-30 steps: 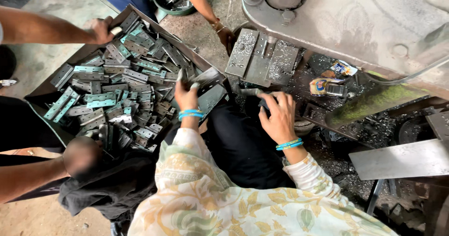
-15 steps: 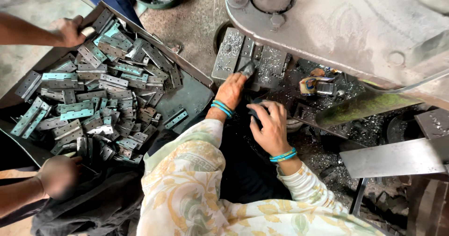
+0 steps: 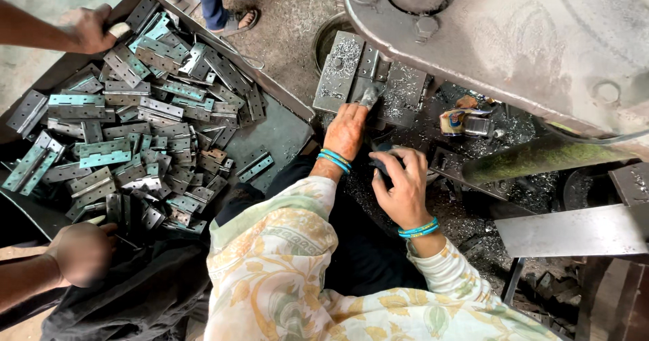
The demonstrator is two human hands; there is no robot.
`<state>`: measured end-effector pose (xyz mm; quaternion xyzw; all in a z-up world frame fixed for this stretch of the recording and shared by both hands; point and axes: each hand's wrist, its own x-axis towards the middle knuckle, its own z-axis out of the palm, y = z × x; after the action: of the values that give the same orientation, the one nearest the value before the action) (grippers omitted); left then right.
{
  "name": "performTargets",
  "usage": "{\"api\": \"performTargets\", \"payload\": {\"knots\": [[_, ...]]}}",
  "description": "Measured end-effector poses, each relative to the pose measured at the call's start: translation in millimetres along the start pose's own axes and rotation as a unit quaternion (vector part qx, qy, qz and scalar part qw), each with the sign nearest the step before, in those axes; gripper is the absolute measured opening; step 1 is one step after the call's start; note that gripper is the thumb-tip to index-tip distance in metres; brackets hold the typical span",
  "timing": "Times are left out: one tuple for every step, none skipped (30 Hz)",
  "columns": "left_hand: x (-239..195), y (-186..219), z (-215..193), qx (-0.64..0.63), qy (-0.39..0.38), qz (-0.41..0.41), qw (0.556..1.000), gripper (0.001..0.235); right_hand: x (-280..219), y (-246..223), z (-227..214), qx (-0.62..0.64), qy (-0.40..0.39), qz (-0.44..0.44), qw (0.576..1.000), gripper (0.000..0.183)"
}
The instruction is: The person operates a metal fabrication machine by placing small metal brackets onto a fixture and using a hand tool to perform a task on them one at a time. The person also handles a bin containing many identical metal pieces, sorting through them by hand.
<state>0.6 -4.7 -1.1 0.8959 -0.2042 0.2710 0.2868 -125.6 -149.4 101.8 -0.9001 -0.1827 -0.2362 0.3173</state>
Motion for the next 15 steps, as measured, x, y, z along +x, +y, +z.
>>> {"api": "performTargets", "payload": {"knots": [[0.3,0.9,2.8,-0.014,-0.036,-0.006,0.999,0.034,-0.4,0.0,0.5,0.0,-0.002,0.0,1.0,0.037],[0.0,1.7,5.1,-0.029,-0.072,-0.011,0.997,0.031,-0.8,0.0,0.9,0.001,0.002,0.0,1.0,0.036],[-0.8,2.9,6.7,-0.029,-0.072,-0.013,0.997,0.031,-0.7,0.1,1.4,0.001,0.006,0.001,1.0,0.035],[-2.0,4.7,7.6,-0.064,-0.082,-0.017,0.994,0.034,-0.8,0.0,1.7,0.0,0.005,0.0,1.0,0.035],[-1.9,6.1,8.3,-0.099,-0.092,-0.021,0.991,0.037,-0.9,-0.2,2.1,0.0,0.006,0.001,1.0,0.035],[-0.5,7.5,9.6,-0.099,-0.092,-0.021,0.991,0.037,-0.6,-0.2,2.5,-0.001,0.007,0.001,1.0,0.035],[0.7,9.2,11.1,-0.113,-0.097,-0.021,0.989,0.046,-0.4,0.1,2.6,-0.001,0.007,0.002,1.0,0.035],[1.5,10.0,12.2,-0.127,-0.102,-0.02,0.986,0.056,-0.3,0.6,2.6,-0.002,0.008,0.001,1.0,0.035],[1.7,9.4,12.9,-0.128,-0.103,-0.02,0.986,0.056,-0.6,0.6,2.9,-0.002,0.01,0.001,1.0,0.035],[1.8,8.5,13.8,-0.127,-0.107,-0.018,0.986,0.058,-1.2,0.3,3.0,-0.002,0.009,0.002,1.0,0.035],[2.9,7.3,15.0,-0.126,-0.11,-0.016,0.986,0.06,-0.9,0.3,3.1,0.0,0.011,0.001,1.0,0.034],[3.5,6.4,16.4,-0.126,-0.11,-0.015,0.986,0.06,-0.7,0.2,3.0,0.003,0.013,-0.001,1.0,0.034],[3.2,5.7,17.6,-0.131,-0.119,-0.023,0.984,0.061,-0.7,0.1,2.7,0.003,0.013,0.0,1.0,0.034],[2.6,4.9,18.6,-0.136,-0.127,-0.03,0.982,0.061,-0.5,0.3,2.4,0.003,0.011,-0.001,1.0,0.034],[2.1,3.8,19.2,-0.135,-0.127,-0.031,0.982,0.061,-0.5,0.4,2.1,0.003,0.009,-0.001,1.0,0.034]]}}
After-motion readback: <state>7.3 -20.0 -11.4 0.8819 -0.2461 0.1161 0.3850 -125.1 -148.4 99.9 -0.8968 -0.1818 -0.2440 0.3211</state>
